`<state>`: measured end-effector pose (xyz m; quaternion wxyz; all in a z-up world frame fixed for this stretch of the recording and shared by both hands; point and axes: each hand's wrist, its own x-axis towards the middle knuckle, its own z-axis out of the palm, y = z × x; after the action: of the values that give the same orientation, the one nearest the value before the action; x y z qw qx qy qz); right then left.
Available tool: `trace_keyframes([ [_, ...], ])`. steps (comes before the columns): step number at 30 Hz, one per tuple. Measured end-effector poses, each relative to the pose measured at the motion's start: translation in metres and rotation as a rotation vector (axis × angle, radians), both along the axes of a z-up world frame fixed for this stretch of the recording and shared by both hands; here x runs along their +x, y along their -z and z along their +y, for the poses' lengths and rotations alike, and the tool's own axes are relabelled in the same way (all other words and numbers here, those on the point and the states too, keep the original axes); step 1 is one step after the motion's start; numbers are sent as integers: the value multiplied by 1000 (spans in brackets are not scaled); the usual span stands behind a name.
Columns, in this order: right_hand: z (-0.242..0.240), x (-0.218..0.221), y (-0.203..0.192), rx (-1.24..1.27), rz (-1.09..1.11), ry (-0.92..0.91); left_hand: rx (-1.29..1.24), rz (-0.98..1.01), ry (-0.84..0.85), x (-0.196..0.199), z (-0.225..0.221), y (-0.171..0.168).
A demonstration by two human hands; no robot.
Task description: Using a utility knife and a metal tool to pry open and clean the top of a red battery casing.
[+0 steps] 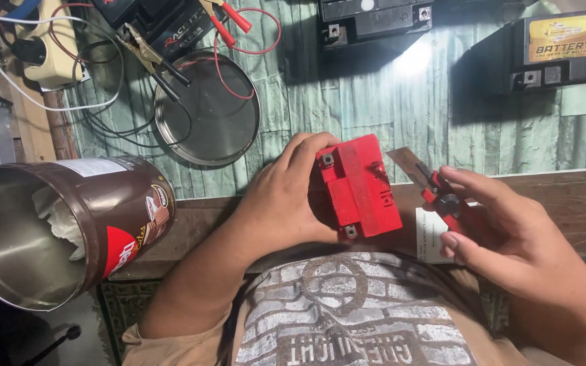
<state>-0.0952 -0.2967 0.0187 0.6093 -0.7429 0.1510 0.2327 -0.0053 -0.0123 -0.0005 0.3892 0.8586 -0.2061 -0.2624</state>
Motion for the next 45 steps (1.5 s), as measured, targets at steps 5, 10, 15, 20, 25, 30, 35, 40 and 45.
trace_keyframes([
  [5,0,-5,8,-181,-206,-137,146,-119,-97,-17,-18,23],
  [10,-3,-9,17,-424,-417,-201,49,-120,-120,-7,-6,13],
  [15,-2,2,-1,-615,-345,-385,-78,-112,-50,-3,6,19],
  [20,-11,6,-2,-648,-430,-551,-241,-192,-34,-1,4,26],
  [25,-16,10,-9,-725,-458,-619,-296,-132,4,3,2,23],
  [30,-13,18,-13,-792,-494,-722,-254,-90,-9,3,2,24],
  [35,-17,16,-11,-804,-508,-767,-273,-95,2,2,4,26],
  [40,-11,17,-22,-792,-543,-766,-263,-97,10,4,3,24],
  [45,-11,14,-26,-839,-478,-823,-293,-140,21,3,3,25],
])
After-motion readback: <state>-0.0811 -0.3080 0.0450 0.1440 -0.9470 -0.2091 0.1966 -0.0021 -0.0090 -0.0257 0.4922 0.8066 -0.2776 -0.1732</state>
